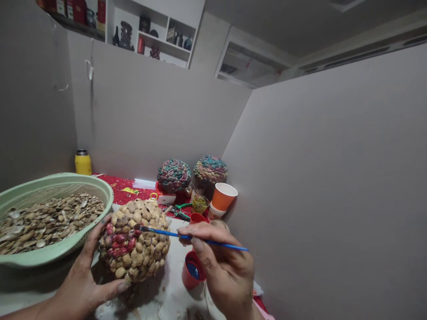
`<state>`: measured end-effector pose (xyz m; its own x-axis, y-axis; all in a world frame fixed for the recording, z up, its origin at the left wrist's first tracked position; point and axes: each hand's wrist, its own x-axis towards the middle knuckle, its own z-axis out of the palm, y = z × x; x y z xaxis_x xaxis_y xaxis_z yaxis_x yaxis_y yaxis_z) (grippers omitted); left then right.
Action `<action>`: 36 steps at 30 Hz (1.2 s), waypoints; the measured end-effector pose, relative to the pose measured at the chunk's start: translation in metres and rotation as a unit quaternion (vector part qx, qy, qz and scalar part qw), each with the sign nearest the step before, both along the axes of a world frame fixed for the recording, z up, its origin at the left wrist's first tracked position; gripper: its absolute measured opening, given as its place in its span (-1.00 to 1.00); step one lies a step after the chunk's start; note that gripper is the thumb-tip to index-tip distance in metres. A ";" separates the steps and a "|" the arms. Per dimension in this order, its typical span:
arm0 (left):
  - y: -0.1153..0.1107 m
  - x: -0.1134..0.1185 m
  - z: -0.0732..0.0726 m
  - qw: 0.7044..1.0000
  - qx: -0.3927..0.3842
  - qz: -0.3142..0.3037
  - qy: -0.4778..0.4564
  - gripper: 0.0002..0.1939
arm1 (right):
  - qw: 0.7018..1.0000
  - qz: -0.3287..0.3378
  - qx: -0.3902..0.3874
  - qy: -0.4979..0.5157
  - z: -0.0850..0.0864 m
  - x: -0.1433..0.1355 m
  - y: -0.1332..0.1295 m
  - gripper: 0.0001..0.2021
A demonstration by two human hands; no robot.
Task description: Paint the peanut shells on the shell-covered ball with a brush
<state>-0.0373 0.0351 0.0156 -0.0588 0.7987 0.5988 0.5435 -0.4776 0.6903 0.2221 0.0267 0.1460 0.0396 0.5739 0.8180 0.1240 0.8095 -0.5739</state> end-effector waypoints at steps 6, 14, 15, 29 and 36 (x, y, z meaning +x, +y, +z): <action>0.000 0.000 0.000 1.000 0.008 -0.002 -0.001 0.18 | 0.997 -0.021 0.043 -0.062 -0.012 -0.009 -0.003 -0.72; 0.000 0.000 0.001 1.000 0.002 -0.003 0.004 0.19 | 0.992 -0.036 0.070 -0.095 -0.012 -0.012 -0.008 -0.59; 0.000 0.001 0.001 1.000 0.004 -0.003 0.004 0.20 | 0.991 -0.046 0.074 -0.097 -0.012 -0.012 -0.011 -0.59; -0.001 0.000 -0.003 1.000 0.016 -0.005 0.013 0.19 | 0.981 -0.053 0.107 -0.151 -0.011 -0.011 -0.015 -0.52; -0.001 0.001 0.000 1.000 0.019 -0.014 0.017 0.18 | 0.979 -0.067 0.117 -0.154 -0.007 -0.009 -0.022 -0.51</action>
